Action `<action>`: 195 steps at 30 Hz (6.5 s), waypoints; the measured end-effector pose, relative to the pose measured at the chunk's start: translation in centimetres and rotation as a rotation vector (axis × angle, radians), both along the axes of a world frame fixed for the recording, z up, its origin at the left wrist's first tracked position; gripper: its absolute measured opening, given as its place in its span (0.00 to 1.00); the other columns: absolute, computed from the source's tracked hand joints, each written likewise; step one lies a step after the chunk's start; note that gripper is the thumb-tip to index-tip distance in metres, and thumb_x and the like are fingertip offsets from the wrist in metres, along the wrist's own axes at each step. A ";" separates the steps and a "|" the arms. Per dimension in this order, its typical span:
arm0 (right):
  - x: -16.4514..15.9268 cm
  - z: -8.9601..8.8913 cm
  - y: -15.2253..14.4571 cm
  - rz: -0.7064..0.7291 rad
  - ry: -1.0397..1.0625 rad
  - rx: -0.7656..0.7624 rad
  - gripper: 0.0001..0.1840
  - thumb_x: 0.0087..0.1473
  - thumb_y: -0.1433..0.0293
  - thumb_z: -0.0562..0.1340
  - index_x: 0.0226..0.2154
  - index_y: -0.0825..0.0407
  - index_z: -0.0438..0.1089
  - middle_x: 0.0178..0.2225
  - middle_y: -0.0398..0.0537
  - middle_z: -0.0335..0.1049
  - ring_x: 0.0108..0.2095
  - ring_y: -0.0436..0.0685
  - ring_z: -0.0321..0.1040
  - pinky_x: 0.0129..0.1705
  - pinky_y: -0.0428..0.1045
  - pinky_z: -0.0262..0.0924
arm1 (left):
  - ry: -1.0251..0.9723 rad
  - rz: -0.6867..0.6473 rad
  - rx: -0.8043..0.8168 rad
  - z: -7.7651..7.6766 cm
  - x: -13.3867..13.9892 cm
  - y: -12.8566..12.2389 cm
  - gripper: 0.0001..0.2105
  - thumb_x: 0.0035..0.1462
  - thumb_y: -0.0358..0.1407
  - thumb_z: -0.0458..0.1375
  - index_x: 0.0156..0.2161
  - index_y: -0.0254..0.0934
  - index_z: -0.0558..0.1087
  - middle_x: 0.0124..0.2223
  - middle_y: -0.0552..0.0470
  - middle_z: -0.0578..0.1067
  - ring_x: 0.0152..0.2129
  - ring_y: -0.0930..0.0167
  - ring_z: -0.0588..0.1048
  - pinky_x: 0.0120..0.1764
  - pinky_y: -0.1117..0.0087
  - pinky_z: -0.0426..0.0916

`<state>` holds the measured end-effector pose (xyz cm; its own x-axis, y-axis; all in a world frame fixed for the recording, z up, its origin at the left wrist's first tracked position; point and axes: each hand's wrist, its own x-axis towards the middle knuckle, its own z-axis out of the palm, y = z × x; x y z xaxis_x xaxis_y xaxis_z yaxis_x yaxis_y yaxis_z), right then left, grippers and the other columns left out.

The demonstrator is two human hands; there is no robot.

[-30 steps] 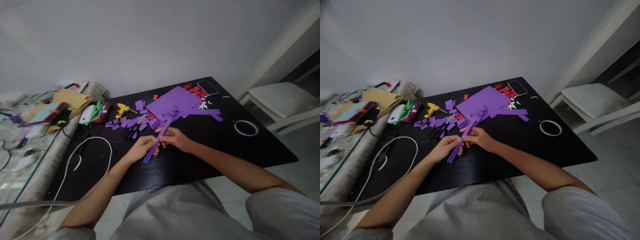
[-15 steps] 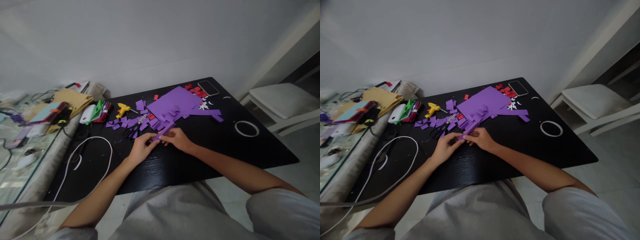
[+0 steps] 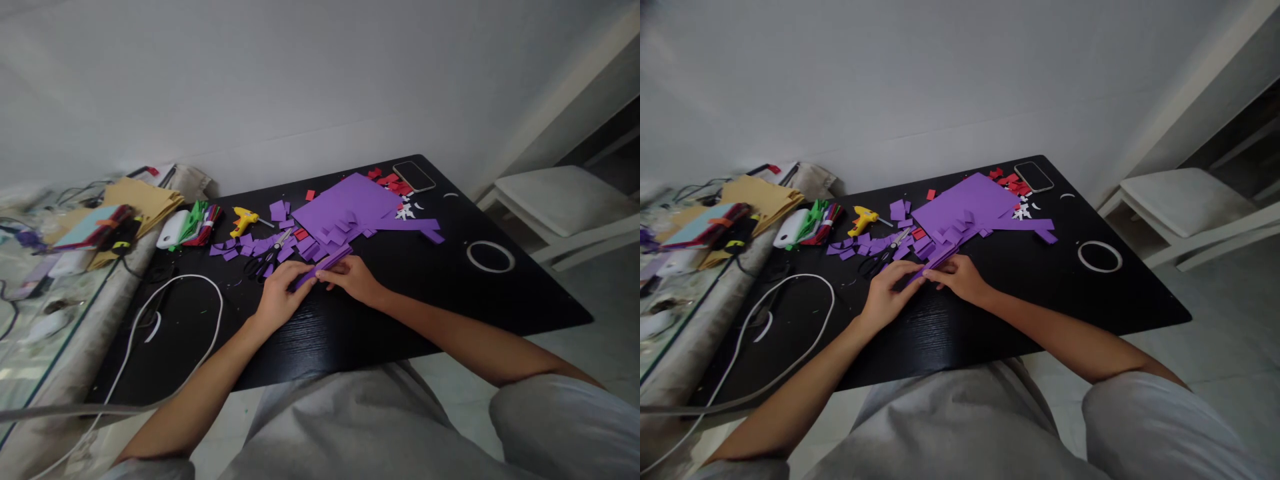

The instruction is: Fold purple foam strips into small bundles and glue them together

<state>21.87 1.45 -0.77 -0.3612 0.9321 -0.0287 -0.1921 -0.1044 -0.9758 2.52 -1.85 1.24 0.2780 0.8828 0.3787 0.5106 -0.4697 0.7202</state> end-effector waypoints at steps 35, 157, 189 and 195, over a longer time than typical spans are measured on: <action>0.6 -0.1 0.9 -0.129 0.032 -0.078 0.19 0.43 0.63 0.73 0.35 0.52 0.69 0.32 0.46 0.78 0.34 0.57 0.77 0.40 0.55 0.74 | -0.379 -0.270 -0.710 0.6 0.4 -0.2 0.11 0.58 0.36 0.59 0.43 0.34 0.77 0.26 0.55 0.71 0.22 0.76 0.69 0.28 0.75 0.65; 0.0 -0.2 -1.3 -0.024 -0.231 0.267 0.11 0.53 0.61 0.67 0.31 0.52 0.76 0.29 0.47 0.78 0.32 0.56 0.76 0.35 0.49 0.70 | -0.138 -0.010 -0.027 0.0 -0.4 0.0 0.08 0.60 0.37 0.63 0.43 0.39 0.80 0.35 0.49 0.79 0.28 0.73 0.75 0.33 0.72 0.71; 0.2 0.3 -1.7 0.054 -0.204 0.298 0.12 0.52 0.64 0.68 0.37 0.52 0.70 0.33 0.47 0.77 0.35 0.54 0.77 0.41 0.49 0.71 | -0.245 0.016 -0.267 0.2 -0.5 0.3 0.11 0.61 0.42 0.60 0.35 0.35 0.74 0.27 0.55 0.72 0.23 0.75 0.68 0.27 0.75 0.64; 0.3 0.8 -2.0 0.107 -0.231 0.384 0.10 0.52 0.64 0.68 0.32 0.52 0.69 0.35 0.46 0.74 0.34 0.53 0.75 0.41 0.49 0.72 | -0.371 0.159 -0.138 0.5 -1.3 0.8 0.10 0.60 0.41 0.61 0.35 0.35 0.73 0.28 0.55 0.72 0.23 0.75 0.69 0.28 0.75 0.66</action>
<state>22.17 -0.52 0.07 -0.4806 0.8487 0.2208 0.0272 0.2661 -0.9636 1.24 -1.00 1.72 0.0019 0.9530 0.3031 0.2635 -0.2929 0.9191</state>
